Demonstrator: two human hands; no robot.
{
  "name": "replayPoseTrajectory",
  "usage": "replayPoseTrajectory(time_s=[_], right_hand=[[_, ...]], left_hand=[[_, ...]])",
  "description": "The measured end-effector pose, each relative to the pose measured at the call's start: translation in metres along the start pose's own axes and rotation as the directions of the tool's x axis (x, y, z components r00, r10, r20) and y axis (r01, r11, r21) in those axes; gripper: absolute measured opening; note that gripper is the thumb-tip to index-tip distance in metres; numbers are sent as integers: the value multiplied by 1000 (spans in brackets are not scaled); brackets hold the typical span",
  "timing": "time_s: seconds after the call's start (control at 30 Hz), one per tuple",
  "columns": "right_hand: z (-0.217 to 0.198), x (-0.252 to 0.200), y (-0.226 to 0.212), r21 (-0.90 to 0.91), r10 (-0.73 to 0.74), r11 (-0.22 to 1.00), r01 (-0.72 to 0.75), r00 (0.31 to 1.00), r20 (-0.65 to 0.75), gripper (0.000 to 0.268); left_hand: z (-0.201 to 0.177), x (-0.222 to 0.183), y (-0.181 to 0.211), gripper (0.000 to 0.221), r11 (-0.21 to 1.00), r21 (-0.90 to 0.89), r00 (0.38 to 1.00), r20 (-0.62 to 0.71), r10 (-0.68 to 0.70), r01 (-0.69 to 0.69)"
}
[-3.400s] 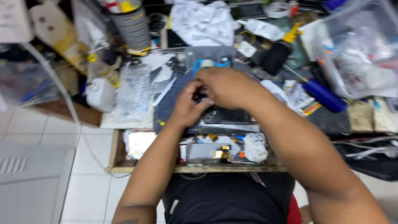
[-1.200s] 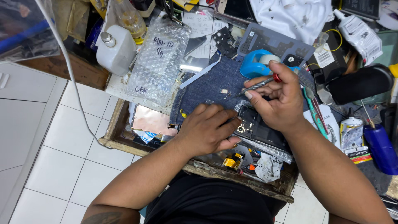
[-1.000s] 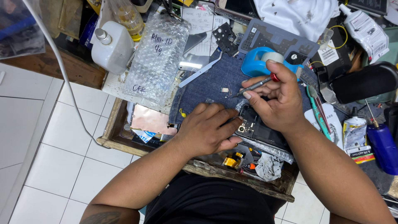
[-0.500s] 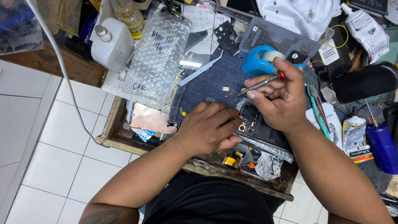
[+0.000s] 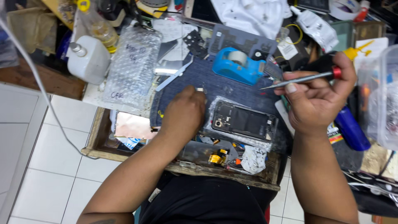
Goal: The person uses a screwdriver to remove screws from a mobile phone, handles internal parts, and places them on a workbench.
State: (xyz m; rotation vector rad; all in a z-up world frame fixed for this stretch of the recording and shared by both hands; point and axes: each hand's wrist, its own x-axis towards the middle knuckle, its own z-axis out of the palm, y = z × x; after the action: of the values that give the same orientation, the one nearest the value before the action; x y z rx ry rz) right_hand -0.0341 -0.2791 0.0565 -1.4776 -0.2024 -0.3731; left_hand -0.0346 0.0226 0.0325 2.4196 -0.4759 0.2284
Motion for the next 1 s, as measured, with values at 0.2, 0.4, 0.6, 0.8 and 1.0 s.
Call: replayPoseTrajectory(time_s=[0.2,0.4,0.6,0.8,1.0], right_hand=[[-53,-53,-21,68,-58,995,77,967,-247,87],[-82,-104,-22,68,-105,988,139,927,-359,86],[-93,-125,-5,47,-113,988,146,900,-421,82],[-94,-138,-2,45,-112,989,143,902,-417,83],[-89,-142,-1,69,-62,993,98,910,-411,84]], left_hand=[[2,8,8,10,990,119,996,40,-79,74],[-5,13,10,7,926,333,980,142,138,-179],[-9,26,0,16,900,378,965,219,141,-217],[-21,30,-23,16,987,96,979,167,112,-130],[-24,27,-30,15,990,-25,972,184,144,-142]])
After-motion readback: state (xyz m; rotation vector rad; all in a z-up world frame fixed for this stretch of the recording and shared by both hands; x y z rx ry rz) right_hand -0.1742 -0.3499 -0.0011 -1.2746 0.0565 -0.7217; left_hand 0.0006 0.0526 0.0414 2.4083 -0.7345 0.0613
